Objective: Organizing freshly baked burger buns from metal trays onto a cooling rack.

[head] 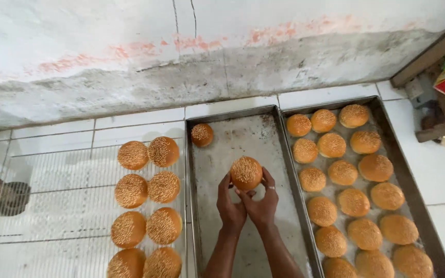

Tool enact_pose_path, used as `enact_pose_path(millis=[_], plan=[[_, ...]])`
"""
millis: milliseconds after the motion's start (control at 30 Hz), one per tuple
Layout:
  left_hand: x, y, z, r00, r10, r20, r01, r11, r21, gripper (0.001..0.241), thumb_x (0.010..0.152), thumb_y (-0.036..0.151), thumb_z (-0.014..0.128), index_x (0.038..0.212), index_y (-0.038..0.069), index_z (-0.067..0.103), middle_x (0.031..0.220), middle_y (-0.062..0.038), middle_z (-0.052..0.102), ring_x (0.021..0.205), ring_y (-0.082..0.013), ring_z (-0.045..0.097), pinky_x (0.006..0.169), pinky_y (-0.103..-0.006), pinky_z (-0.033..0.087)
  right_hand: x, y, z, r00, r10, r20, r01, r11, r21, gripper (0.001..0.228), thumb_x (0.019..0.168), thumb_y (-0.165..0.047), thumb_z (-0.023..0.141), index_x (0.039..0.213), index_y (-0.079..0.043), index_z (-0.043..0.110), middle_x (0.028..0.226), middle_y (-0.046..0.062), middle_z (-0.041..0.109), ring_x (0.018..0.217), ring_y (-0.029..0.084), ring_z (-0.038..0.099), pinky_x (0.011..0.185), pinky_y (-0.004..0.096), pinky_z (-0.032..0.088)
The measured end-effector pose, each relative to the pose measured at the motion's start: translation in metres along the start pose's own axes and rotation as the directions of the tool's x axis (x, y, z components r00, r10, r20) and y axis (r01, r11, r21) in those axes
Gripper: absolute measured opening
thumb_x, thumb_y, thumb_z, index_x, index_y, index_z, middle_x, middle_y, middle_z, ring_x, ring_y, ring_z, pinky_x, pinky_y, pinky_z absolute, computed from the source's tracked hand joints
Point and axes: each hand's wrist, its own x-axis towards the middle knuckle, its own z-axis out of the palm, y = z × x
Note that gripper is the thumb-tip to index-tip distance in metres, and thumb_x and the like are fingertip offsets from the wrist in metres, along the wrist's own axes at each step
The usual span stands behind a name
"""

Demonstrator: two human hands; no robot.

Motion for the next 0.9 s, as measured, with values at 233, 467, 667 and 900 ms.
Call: enact_pose_path(millis=[233,467,667,900], plan=[[-0.031,0.098,-0.074,1.000,-0.006,-0.003,0.006,1.000,-0.007,0.092,0.075,0.023,0.095,0.151,0.006,0.045,0.140,-0.013,0.061,0.112,-0.0272,0.064,0.090,-0.0406,0.058,-0.069,-0.073,-0.028,0.999,-0.004,-0.052,0.004,1.000,-0.008,0.096,0.064,-0.017,0.096,0.146,-0.002,0.048,0.136,0.016,0.063,0.121,0.028,0.064,0.101,0.042,0.053],[-0.066,0.134,-0.148,0.998,-0.058,0.007,0.058,0.997,-0.044,0.093,0.069,0.027,0.098,0.146,0.006,0.050,0.130,-0.012,0.064,0.109,-0.0251,0.064,0.090,-0.0388,0.056,-0.140,-0.126,-0.028,0.998,-0.021,-0.051,0.023,0.999,0.027,0.096,0.065,-0.016,0.095,0.147,-0.002,0.045,0.138,0.016,0.061,0.123,0.029,0.063,0.102,0.043,0.051],[-0.090,0.149,-0.223,0.996,0.013,-0.085,-0.018,0.998,-0.058,0.089,0.072,0.028,0.096,0.144,0.005,0.051,0.130,-0.012,0.065,0.112,-0.0265,0.063,0.094,-0.0396,0.054,-0.197,-0.177,-0.011,0.997,-0.074,-0.001,0.074,0.993,0.093,0.098,0.064,-0.016,0.095,0.148,-0.003,0.045,0.136,0.015,0.063,0.120,0.027,0.064,0.102,0.042,0.051],[-0.099,0.169,-0.315,0.964,0.150,-0.217,-0.131,0.986,0.100,0.088,0.067,0.028,0.096,0.140,0.004,0.053,0.138,-0.017,0.061,0.129,-0.0358,0.057,0.105,-0.0471,0.046,-0.255,-0.221,0.026,0.990,-0.099,0.099,0.088,0.991,0.104,0.098,0.065,-0.016,0.094,0.149,-0.004,0.044,0.135,0.014,0.064,0.114,0.025,0.068,0.098,0.039,0.055]])
